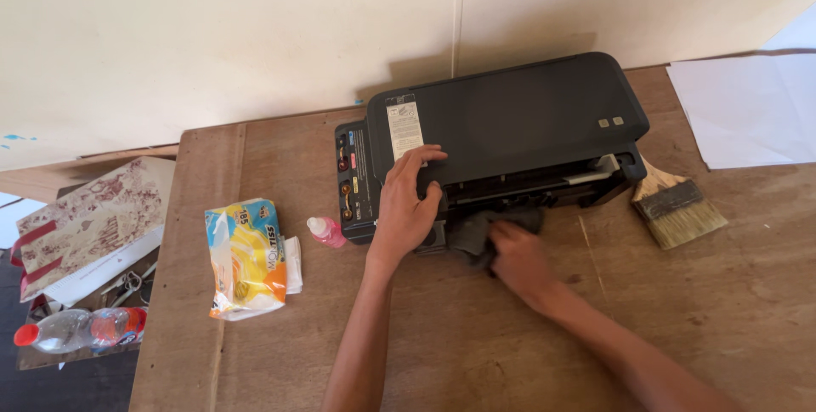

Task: The person wipes the exterior of a black printer with a cloth and spray cleaner. They spray the cloth, wipe the top and sides, then flip the printer over to clean the bottom surface.

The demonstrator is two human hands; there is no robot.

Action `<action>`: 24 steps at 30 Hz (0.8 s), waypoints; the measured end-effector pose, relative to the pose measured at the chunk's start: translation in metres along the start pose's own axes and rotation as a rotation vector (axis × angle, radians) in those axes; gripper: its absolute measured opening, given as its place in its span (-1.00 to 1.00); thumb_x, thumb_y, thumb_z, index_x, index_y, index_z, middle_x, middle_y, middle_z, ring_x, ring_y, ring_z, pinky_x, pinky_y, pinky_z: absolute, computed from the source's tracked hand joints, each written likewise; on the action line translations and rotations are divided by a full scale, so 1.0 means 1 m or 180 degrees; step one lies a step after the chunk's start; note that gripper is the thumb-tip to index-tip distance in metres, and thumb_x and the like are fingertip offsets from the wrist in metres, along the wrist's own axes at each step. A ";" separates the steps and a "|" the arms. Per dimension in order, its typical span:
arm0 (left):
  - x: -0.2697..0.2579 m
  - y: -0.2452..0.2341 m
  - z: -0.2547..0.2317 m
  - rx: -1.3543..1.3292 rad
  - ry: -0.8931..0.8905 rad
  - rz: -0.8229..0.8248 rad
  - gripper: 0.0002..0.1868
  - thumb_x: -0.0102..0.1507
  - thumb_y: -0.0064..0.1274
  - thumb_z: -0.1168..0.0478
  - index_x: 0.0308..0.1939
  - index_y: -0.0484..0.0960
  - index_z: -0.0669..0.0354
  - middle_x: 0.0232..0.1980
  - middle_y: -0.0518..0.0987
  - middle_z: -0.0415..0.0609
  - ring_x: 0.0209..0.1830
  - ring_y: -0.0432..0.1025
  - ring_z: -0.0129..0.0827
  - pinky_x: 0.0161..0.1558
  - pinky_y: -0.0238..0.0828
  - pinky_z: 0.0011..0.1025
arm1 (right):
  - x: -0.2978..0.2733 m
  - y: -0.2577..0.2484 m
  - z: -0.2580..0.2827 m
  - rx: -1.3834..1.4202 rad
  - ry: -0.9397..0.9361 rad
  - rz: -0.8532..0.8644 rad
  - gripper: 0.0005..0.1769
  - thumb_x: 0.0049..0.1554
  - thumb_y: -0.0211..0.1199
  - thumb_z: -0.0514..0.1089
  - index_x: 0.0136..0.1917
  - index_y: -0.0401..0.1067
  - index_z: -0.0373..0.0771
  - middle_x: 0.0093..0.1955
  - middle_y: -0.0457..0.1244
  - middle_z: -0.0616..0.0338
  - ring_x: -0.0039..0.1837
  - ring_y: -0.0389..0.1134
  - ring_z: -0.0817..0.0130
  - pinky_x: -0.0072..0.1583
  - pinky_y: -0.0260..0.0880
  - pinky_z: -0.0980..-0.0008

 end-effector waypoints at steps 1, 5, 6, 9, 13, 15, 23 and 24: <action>0.000 -0.001 0.000 -0.0015 0.0018 -0.0006 -0.61 0.17 -0.06 0.43 0.08 0.56 0.24 0.27 0.56 0.08 0.36 0.39 0.03 0.37 0.26 -0.15 | -0.005 -0.009 -0.009 -0.0128 0.0064 0.0030 -0.49 -0.29 0.29 -0.47 0.01 0.50 -0.56 0.08 0.37 -0.25 0.11 0.42 -0.12 0.12 0.49 0.15; 0.001 0.000 0.002 -0.0032 -0.0005 0.0016 -0.61 0.17 -0.05 0.43 0.09 0.56 0.25 0.28 0.55 0.08 0.37 0.37 0.04 0.37 0.24 -0.12 | -0.015 -0.029 -0.031 -0.0443 0.0553 -0.0106 -0.48 -0.24 0.27 -0.48 0.06 0.50 -0.52 0.17 0.37 -0.21 0.14 0.43 -0.06 0.12 0.49 0.20; 0.000 0.002 0.003 -0.0022 -0.0034 0.0036 -0.61 0.17 -0.05 0.43 0.09 0.56 0.25 0.29 0.54 0.08 0.37 0.37 0.04 0.37 0.23 -0.11 | -0.014 -0.031 -0.027 -0.0395 0.0371 -0.0162 -0.49 -0.27 0.28 -0.47 0.04 0.50 -0.53 0.13 0.37 -0.22 0.12 0.43 -0.08 0.11 0.49 0.18; 0.000 0.002 0.002 -0.0014 -0.0005 0.0008 -0.61 0.17 -0.05 0.43 0.09 0.56 0.25 0.29 0.54 0.08 0.38 0.37 0.04 0.39 0.23 -0.11 | -0.006 -0.016 -0.010 -0.0166 0.0200 -0.0013 -0.54 -0.28 0.32 -0.42 -0.04 0.50 -0.53 0.02 0.37 -0.21 0.05 0.44 -0.09 0.05 0.49 0.14; -0.001 0.002 0.001 0.0008 -0.0060 0.0013 -0.60 0.16 -0.06 0.42 0.09 0.56 0.22 0.29 0.55 0.06 0.38 0.38 0.01 0.40 0.24 -0.13 | 0.014 0.018 0.012 0.0280 0.0375 0.0293 -0.75 -0.14 0.37 -0.39 -0.13 0.50 -0.47 -0.09 0.37 -0.11 -0.05 0.45 -0.02 -0.03 0.50 0.18; -0.001 0.001 0.000 -0.0042 -0.0046 -0.0004 -0.60 0.16 -0.06 0.42 0.09 0.56 0.22 0.29 0.55 0.05 0.39 0.38 0.01 0.41 0.25 -0.14 | 0.016 0.017 0.016 0.0363 0.0218 0.0126 -0.74 -0.15 0.35 -0.40 -0.12 0.50 -0.47 -0.08 0.38 -0.10 -0.04 0.45 -0.02 -0.04 0.50 0.18; 0.001 0.001 0.002 0.0066 -0.0020 0.0037 -0.59 0.16 -0.04 0.42 0.10 0.56 0.21 0.30 0.54 0.05 0.38 0.36 0.03 0.40 0.21 -0.12 | -0.009 -0.024 -0.026 -0.0448 0.0425 -0.0235 -0.54 -0.29 0.26 -0.47 -0.04 0.53 -0.49 0.05 0.39 -0.17 0.04 0.45 -0.06 0.03 0.50 0.17; 0.001 0.001 0.003 0.0088 -0.0006 0.0041 -0.59 0.16 -0.04 0.42 0.10 0.56 0.21 0.30 0.54 0.05 0.39 0.35 0.03 0.40 0.20 -0.12 | -0.010 -0.026 -0.028 -0.0485 0.0429 -0.0294 -0.54 -0.29 0.26 -0.48 -0.03 0.53 -0.49 0.05 0.39 -0.16 0.04 0.45 -0.05 0.03 0.50 0.18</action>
Point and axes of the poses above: each hand's wrist, its own x-axis towards the middle knuckle, its own y-axis out of the palm, z = x × y, the point moved 6 cm from there along x, towards the middle knuckle
